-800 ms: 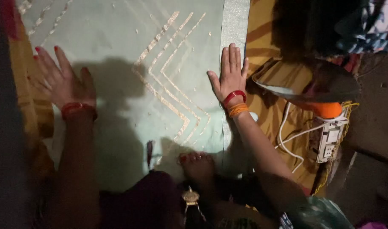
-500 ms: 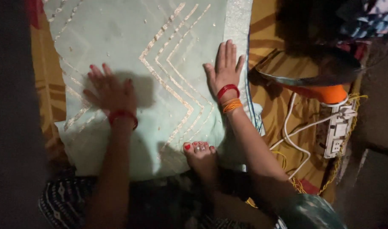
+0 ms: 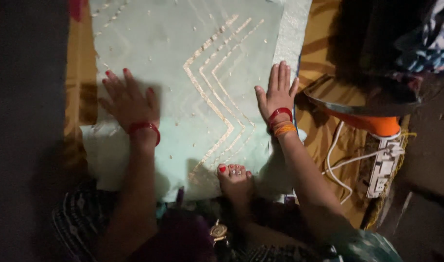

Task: The recorder is seen ironing a light-green piece of fabric on a bed.

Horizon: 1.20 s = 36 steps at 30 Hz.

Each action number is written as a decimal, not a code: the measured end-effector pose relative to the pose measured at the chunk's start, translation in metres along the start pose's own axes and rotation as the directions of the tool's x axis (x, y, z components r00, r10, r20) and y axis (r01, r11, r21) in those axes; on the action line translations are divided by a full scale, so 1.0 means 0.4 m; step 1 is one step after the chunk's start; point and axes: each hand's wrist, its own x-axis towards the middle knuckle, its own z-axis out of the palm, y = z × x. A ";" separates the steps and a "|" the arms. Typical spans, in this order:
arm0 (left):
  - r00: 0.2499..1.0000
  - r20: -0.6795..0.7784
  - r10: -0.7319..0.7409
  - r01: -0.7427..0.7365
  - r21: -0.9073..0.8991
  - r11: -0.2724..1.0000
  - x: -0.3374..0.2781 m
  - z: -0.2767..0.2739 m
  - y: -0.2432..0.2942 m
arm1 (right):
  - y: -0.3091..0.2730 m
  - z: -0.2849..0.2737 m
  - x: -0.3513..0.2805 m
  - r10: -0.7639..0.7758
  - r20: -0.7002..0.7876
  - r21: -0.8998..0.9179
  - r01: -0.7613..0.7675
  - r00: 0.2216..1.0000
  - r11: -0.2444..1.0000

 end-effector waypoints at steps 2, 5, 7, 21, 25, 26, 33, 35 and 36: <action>1.000 -0.016 -0.013 0.013 -0.013 1.000 -0.003 -0.005 0.005 | 0.001 0.017 0.011 0.022 -0.027 0.051 -0.020 0.999 0.998; 0.999 -0.010 -0.031 0.031 -0.017 0.999 -0.016 -0.013 -0.001 | -0.117 -0.002 0.010 -0.030 0.011 0.088 0.029 1.000 0.996; 1.000 -0.007 -0.021 0.021 -0.023 1.000 -0.018 -0.026 0.012 | -0.207 -0.019 0.010 -0.098 0.046 0.069 0.095 0.994 0.993; 0.994 0.058 -0.090 0.086 0.073 0.994 -0.014 -0.039 0.039 | -0.331 0.022 0.044 -0.560 0.145 -0.015 0.568 0.816 0.823; 0.997 0.001 -0.072 0.072 0.068 0.995 -0.018 -0.011 0.030 | -0.283 0.019 0.009 -0.587 0.071 0.048 0.586 0.806 0.809; 0.996 -0.002 -0.087 0.087 0.023 0.996 -0.025 -0.021 0.031 | -0.260 0.006 -0.010 -0.571 -0.034 0.168 0.568 0.820 0.806; 0.990 -0.137 0.019 -0.045 -0.185 0.982 -0.062 -0.040 0.035 | 0.024 -0.049 -0.187 0.326 0.270 0.853 -0.068 0.906 -0.517; 0.989 -0.139 0.048 -0.072 -0.170 0.983 -0.079 -0.049 0.063 | 0.116 -0.063 -0.234 0.418 0.287 0.828 -0.004 0.862 -0.560; 0.987 -0.148 0.064 -0.088 -0.158 0.984 -0.084 -0.053 0.075 | 0.158 -0.071 -0.255 0.492 0.305 0.802 0.059 0.815 -0.594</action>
